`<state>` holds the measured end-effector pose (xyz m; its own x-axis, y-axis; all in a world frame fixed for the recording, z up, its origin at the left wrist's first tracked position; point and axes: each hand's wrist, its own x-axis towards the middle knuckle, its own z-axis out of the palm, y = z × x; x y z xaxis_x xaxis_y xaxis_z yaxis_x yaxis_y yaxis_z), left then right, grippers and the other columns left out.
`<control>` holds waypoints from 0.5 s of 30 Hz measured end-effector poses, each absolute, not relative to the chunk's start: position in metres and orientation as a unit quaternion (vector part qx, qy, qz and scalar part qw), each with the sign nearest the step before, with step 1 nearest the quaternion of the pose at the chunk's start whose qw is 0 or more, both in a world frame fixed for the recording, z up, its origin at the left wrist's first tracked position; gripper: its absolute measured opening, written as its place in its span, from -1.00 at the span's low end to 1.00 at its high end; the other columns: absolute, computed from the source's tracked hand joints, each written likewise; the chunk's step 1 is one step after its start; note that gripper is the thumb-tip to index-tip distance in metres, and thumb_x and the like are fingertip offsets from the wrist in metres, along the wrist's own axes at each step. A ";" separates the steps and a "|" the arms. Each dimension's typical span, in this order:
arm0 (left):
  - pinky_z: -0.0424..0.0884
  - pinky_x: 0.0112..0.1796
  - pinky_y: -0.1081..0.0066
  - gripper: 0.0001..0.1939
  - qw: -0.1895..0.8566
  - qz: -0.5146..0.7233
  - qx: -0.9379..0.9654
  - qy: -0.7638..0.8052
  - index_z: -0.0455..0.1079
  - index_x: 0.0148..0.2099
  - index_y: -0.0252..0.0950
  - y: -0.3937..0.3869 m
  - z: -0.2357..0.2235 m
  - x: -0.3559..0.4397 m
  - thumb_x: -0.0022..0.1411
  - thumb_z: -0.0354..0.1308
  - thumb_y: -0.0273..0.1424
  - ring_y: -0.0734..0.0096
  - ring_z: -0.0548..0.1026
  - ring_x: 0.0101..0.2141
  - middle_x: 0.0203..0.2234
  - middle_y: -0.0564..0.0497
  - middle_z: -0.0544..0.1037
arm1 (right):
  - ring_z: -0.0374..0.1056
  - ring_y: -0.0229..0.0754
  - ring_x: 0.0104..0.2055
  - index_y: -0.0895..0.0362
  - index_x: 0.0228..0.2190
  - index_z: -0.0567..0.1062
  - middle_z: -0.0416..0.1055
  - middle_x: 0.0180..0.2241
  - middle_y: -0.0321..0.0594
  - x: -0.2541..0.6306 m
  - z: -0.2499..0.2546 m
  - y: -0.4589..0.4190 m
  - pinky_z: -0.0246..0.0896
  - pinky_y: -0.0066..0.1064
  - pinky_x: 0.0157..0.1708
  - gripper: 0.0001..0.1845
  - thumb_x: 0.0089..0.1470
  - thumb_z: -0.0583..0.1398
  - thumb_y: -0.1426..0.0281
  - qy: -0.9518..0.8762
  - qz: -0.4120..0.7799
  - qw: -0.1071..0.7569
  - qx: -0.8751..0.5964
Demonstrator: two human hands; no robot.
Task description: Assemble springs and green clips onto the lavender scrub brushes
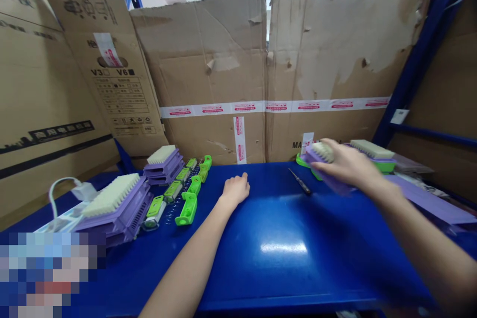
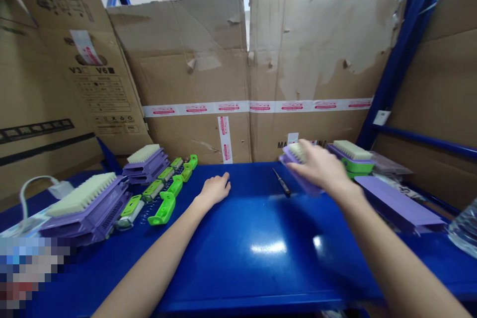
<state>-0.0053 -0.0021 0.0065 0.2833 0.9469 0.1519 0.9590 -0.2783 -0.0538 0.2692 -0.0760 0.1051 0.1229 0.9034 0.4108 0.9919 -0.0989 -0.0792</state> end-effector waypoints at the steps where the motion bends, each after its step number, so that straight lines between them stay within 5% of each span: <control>1: 0.38 -0.24 0.18 -0.62 0.067 -0.046 -0.798 -0.597 0.22 0.08 -0.33 -0.002 0.007 -0.005 0.26 -0.16 -0.36 0.04 0.50 -0.17 -0.23 -0.25 0.52 | 0.38 0.02 -0.18 0.05 0.09 0.22 0.43 -0.14 -0.05 0.251 0.097 -0.065 0.15 -0.35 -0.35 -0.27 -0.05 0.12 -0.04 -0.678 -0.098 0.163 -0.710; 8: 0.37 -0.22 0.19 -0.64 0.061 -0.048 -0.793 -0.604 0.24 0.04 -0.32 -0.003 0.009 -0.006 0.26 -0.16 -0.34 0.08 0.50 -0.18 -0.21 -0.23 0.51 | 0.37 0.06 -0.10 0.05 0.10 0.22 0.39 -0.06 0.00 0.169 0.047 -0.018 0.19 -0.29 -0.26 -0.29 -0.06 0.17 0.07 -0.741 -0.003 0.098 -0.664; 15: 0.38 -0.27 0.19 -0.62 0.066 -0.069 -0.788 -0.608 0.23 0.06 -0.35 -0.004 0.008 -0.003 0.28 -0.19 -0.31 0.03 0.52 -0.21 -0.24 -0.25 0.53 | 0.30 0.09 0.00 0.11 0.08 0.24 0.33 -0.04 0.03 0.166 0.035 -0.018 0.19 -0.25 -0.16 -0.37 0.10 -0.02 0.00 -0.687 -0.064 0.203 -0.694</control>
<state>-0.0028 -0.0036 0.0084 0.2509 0.9494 0.1887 0.9676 -0.2516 -0.0206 0.1662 -0.0180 0.0351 0.0468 0.9284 0.3686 0.9808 0.0273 -0.1933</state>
